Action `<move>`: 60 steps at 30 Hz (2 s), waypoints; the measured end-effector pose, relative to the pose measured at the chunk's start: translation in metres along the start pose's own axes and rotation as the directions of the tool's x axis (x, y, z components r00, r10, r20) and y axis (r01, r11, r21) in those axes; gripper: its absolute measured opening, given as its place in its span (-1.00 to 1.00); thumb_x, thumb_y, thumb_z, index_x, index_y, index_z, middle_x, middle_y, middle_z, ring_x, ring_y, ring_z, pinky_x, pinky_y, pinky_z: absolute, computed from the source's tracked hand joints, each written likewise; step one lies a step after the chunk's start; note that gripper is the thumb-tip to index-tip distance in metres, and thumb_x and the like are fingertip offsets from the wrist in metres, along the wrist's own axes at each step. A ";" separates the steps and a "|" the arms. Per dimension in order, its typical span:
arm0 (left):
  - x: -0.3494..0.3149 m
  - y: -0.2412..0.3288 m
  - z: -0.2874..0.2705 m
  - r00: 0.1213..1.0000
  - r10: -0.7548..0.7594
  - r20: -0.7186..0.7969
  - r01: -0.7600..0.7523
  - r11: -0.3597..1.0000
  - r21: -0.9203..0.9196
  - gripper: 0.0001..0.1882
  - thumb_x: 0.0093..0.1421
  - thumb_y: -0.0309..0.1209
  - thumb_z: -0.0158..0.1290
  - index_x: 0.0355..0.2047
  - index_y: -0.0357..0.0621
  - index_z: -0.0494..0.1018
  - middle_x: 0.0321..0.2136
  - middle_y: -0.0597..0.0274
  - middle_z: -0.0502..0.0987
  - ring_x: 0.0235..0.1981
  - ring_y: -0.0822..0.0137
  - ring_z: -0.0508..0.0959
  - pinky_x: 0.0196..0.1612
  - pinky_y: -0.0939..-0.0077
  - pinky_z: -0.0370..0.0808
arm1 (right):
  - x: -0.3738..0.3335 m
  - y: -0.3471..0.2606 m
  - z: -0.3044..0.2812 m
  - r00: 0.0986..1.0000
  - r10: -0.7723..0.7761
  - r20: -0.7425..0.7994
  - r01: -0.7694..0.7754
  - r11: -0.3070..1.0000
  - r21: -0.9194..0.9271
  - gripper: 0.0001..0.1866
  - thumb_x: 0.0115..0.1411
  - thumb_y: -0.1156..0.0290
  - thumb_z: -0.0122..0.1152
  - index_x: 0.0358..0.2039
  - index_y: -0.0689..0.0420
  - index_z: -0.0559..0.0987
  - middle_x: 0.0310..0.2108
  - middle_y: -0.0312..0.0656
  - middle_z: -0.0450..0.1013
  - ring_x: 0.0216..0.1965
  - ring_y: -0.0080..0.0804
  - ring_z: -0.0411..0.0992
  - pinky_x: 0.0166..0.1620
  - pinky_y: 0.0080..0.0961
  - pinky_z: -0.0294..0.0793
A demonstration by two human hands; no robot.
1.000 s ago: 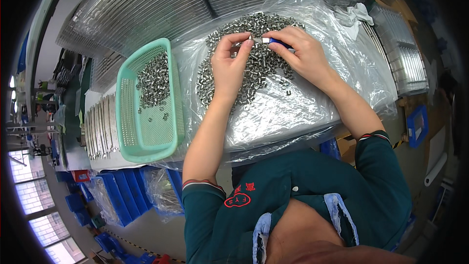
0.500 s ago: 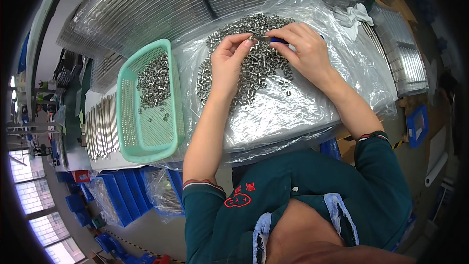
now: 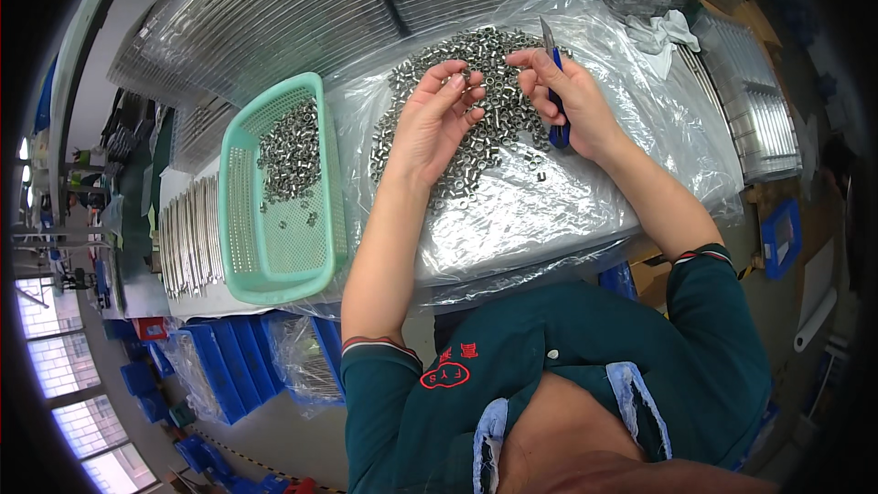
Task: The person picks up small metal parts from a pile one by one, trims them using a utility knife, and places the parts into a plastic basket.
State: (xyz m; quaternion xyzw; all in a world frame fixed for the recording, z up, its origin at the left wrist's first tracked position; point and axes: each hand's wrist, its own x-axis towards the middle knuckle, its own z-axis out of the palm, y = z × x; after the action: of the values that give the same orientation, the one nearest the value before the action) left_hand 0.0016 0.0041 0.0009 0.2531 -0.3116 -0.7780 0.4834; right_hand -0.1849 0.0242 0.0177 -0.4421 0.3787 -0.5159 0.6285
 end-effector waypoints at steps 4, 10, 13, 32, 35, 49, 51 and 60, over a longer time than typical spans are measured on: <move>-0.001 -0.001 0.008 0.999 0.038 -0.011 -0.037 0.996 0.084 -0.71 0.12 -0.45 0.00 -0.13 -0.13 0.30 -0.30 0.25 0.47 -0.29 0.46 0.45 -0.29 0.61 0.42 | 0.001 0.003 -0.002 0.992 0.117 0.055 -0.121 0.989 0.084 -0.66 0.14 0.16 0.05 -0.21 0.17 0.45 -0.57 -0.45 0.29 -0.72 -0.85 0.09 -0.70 -0.89 -0.01; -0.001 -0.011 0.012 0.920 0.364 0.147 -0.369 0.675 0.639 -0.68 0.08 -0.55 0.03 -0.12 -0.21 0.33 -0.26 0.22 0.48 -0.26 0.51 0.46 -0.25 0.66 0.40 | -0.001 0.007 0.005 0.969 0.226 0.096 -0.225 0.974 -0.026 -0.79 0.12 0.20 0.10 -0.37 0.06 0.43 -0.59 -0.46 0.30 -0.73 -0.86 0.08 -0.70 -0.89 -0.05; -0.007 -0.014 0.017 0.836 0.442 0.325 -0.428 0.157 0.890 -0.66 0.06 -0.57 0.03 -0.11 -0.23 0.33 -0.29 0.20 0.49 -0.33 0.49 0.48 -0.28 0.65 0.42 | -0.002 0.007 0.006 0.965 0.245 0.099 -0.241 0.969 -0.044 -0.79 0.13 0.19 0.09 -0.41 0.06 0.41 -0.58 -0.47 0.30 -0.72 -0.87 0.07 -0.71 -0.90 -0.04; -0.007 0.039 -0.012 0.597 0.672 -0.439 -0.683 0.712 0.162 -0.61 0.23 -0.07 -0.23 -0.21 -0.15 0.29 -0.34 0.26 0.37 -0.40 0.46 0.35 -0.34 0.56 0.34 | 0.005 0.009 -0.003 0.935 0.293 0.200 -0.335 0.915 0.226 -0.64 0.20 0.23 -0.03 -0.14 0.26 0.41 -0.56 -0.48 0.25 -0.72 -0.90 0.03 -0.75 -0.93 -0.02; -0.007 0.040 -0.015 0.655 0.632 -0.413 -0.632 0.759 0.158 -0.60 0.22 -0.08 -0.20 -0.20 -0.17 0.31 -0.33 0.26 0.38 -0.39 0.48 0.35 -0.34 0.60 0.34 | 0.005 0.008 0.000 0.938 0.299 0.176 -0.335 0.915 0.227 -0.64 0.20 0.23 -0.04 -0.13 0.26 0.39 -0.57 -0.48 0.24 -0.72 -0.90 0.03 -0.75 -0.93 -0.03; 0.014 -0.029 -0.009 0.787 0.346 0.511 -0.342 -0.444 0.828 -0.66 0.03 -0.36 0.04 -0.12 0.06 0.41 -0.01 0.28 0.31 -0.02 0.22 0.30 0.00 0.15 0.20 | 0.009 0.011 -0.005 0.976 0.119 -0.180 -0.045 0.927 0.373 -0.59 0.22 0.07 -0.11 -0.24 0.22 0.37 -0.58 -0.45 0.19 -0.65 -0.77 0.08 -0.58 -0.80 0.14; 0.017 -0.027 -0.009 0.836 0.322 0.445 -0.319 -0.376 0.870 -0.68 0.02 -0.36 0.05 -0.16 0.06 0.42 -0.06 0.31 0.34 -0.04 0.25 0.32 -0.02 0.22 0.22 | 0.009 0.011 -0.005 0.978 0.110 -0.178 -0.039 0.932 0.361 -0.59 0.22 0.07 -0.11 -0.24 0.21 0.37 -0.58 -0.45 0.19 -0.65 -0.77 0.08 -0.58 -0.80 0.14; 0.014 -0.013 -0.014 0.853 0.385 0.351 -0.198 -0.384 0.902 -0.85 -0.04 -0.42 0.09 -0.40 -0.04 0.45 -0.35 0.25 0.40 -0.24 0.21 0.36 -0.20 0.32 0.27 | 0.007 0.008 -0.003 0.982 0.133 -0.135 -0.078 0.933 0.352 -0.61 0.22 0.09 -0.10 -0.24 0.20 0.38 -0.59 -0.45 0.18 -0.65 -0.79 0.07 -0.61 -0.82 0.10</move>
State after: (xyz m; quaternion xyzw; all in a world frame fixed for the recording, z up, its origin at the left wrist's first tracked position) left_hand -0.0019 -0.0080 -0.0197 0.4848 -0.8237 -0.0408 0.2911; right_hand -0.1842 0.0177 0.0089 -0.2622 0.3541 -0.5728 0.6912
